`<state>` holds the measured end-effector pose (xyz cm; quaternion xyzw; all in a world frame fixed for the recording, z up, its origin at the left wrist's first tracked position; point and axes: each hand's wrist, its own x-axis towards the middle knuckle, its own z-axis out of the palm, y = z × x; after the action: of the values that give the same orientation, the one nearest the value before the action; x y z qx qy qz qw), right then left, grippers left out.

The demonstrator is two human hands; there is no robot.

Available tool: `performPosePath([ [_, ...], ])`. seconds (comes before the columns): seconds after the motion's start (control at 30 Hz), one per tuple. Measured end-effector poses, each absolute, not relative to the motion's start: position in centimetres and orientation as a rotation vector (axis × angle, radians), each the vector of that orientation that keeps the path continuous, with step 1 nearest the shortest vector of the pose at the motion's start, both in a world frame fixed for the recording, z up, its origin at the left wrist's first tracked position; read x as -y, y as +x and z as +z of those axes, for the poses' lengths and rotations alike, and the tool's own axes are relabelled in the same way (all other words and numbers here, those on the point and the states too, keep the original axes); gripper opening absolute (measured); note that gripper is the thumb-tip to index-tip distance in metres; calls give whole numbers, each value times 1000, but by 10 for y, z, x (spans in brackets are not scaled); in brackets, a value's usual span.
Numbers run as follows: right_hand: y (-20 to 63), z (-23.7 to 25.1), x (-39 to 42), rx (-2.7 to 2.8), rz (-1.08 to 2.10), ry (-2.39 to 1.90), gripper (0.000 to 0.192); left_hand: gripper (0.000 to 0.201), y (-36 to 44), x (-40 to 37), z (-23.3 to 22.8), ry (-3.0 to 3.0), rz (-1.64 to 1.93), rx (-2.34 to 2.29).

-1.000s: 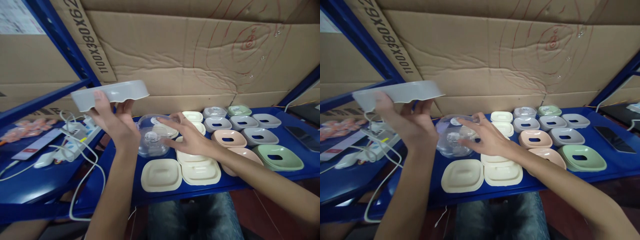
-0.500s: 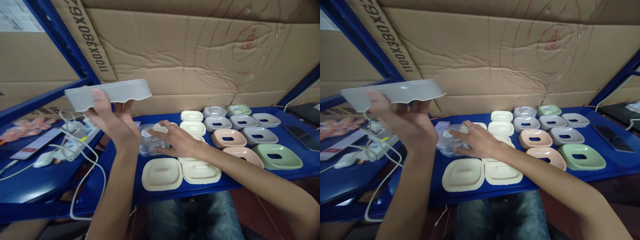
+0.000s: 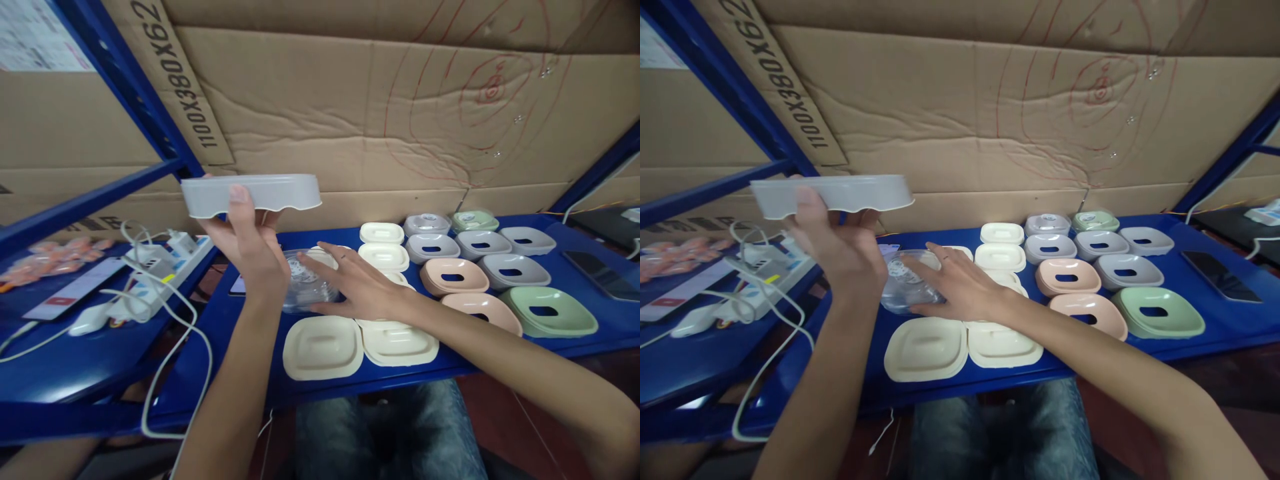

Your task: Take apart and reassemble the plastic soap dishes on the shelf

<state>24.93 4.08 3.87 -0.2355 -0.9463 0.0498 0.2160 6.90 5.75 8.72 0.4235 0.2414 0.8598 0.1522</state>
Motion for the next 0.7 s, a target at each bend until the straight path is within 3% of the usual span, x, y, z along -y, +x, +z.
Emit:
performPosePath([
  [0.1, 258, 41, -44, 2527, 269, -680, 101, 52, 72, -56, 87, 1194, 2434, -736],
  [0.27, 284, 59, -55, 2263, 447, -755, 91, 61, 83, -51, 90, 1159, 2308, -687],
  [0.4, 303, 74, -56, 1980, 713, -763, 96, 71, 99, -46, 83, 1219, 2099, -645],
  [0.5, 311, 85, -51, 1936, 699, -707, 96, 80, 111, -40, 73, 1339, 1889, -623],
  [0.7, 319, 104, -40, 2005, 546, -624, 56, 80, 122, -28, 69, 1385, 1735, -605],
])
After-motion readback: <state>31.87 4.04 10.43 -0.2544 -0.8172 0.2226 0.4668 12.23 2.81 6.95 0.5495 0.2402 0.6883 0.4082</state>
